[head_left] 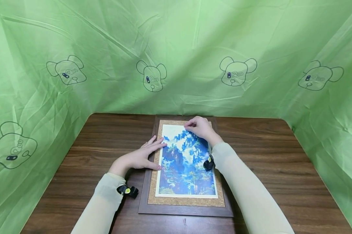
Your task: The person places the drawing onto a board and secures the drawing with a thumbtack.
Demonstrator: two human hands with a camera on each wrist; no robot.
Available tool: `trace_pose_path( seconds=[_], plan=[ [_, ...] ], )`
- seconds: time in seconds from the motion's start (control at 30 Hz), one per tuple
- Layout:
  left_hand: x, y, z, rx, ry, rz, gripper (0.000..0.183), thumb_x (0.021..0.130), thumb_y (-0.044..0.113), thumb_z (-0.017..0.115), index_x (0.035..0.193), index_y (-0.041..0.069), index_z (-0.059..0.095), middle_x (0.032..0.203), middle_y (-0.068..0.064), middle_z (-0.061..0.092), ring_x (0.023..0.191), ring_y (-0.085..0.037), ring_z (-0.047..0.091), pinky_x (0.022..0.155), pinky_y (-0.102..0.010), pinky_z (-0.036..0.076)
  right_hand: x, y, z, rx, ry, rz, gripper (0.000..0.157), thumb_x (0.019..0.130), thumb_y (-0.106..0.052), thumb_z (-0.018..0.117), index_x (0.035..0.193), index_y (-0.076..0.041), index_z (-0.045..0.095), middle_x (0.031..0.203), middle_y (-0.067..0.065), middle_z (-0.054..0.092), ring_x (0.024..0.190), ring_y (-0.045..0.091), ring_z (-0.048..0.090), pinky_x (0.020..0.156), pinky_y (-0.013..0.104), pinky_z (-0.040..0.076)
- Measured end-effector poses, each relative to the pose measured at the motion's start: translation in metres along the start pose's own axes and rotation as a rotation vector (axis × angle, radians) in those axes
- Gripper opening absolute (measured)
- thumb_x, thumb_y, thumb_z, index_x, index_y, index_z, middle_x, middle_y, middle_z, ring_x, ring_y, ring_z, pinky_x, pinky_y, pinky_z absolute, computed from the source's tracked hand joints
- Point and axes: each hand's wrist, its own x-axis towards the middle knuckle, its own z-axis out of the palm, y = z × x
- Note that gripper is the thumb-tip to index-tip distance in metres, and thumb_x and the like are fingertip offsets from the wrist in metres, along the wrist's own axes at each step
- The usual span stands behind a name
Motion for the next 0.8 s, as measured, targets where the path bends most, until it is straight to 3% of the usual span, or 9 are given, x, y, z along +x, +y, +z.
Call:
trace_pose_path(
  seconds=[0.37, 0.8],
  plan=[
    [0.0, 0.006, -0.002, 0.001, -0.006, 0.012, 0.1, 0.093, 0.042, 0.089, 0.173, 0.018, 0.035, 0.184, -0.004, 0.01, 0.168, -0.036, -0.012, 0.126, -0.077, 0.004, -0.006, 0.008, -0.012, -0.052, -0.05, -0.106, 0.019, 0.105, -0.016, 0.076, 0.122, -0.014, 0.086, 0.116, 0.004, 0.078, 0.107, 0.024, 0.07, 0.093, 0.047, 0.059],
    [0.0, 0.001, -0.001, 0.002, 0.002, 0.02, 0.099, 0.094, 0.043, 0.088, 0.174, 0.02, 0.034, 0.184, -0.003, 0.01, 0.168, -0.036, -0.012, 0.125, -0.079, 0.004, -0.008, 0.008, -0.018, -0.09, -0.112, -0.179, 0.027, 0.11, -0.013, 0.067, 0.133, -0.013, 0.081, 0.121, 0.009, 0.07, 0.1, 0.025, 0.059, 0.085, 0.044, 0.046]
  ],
)
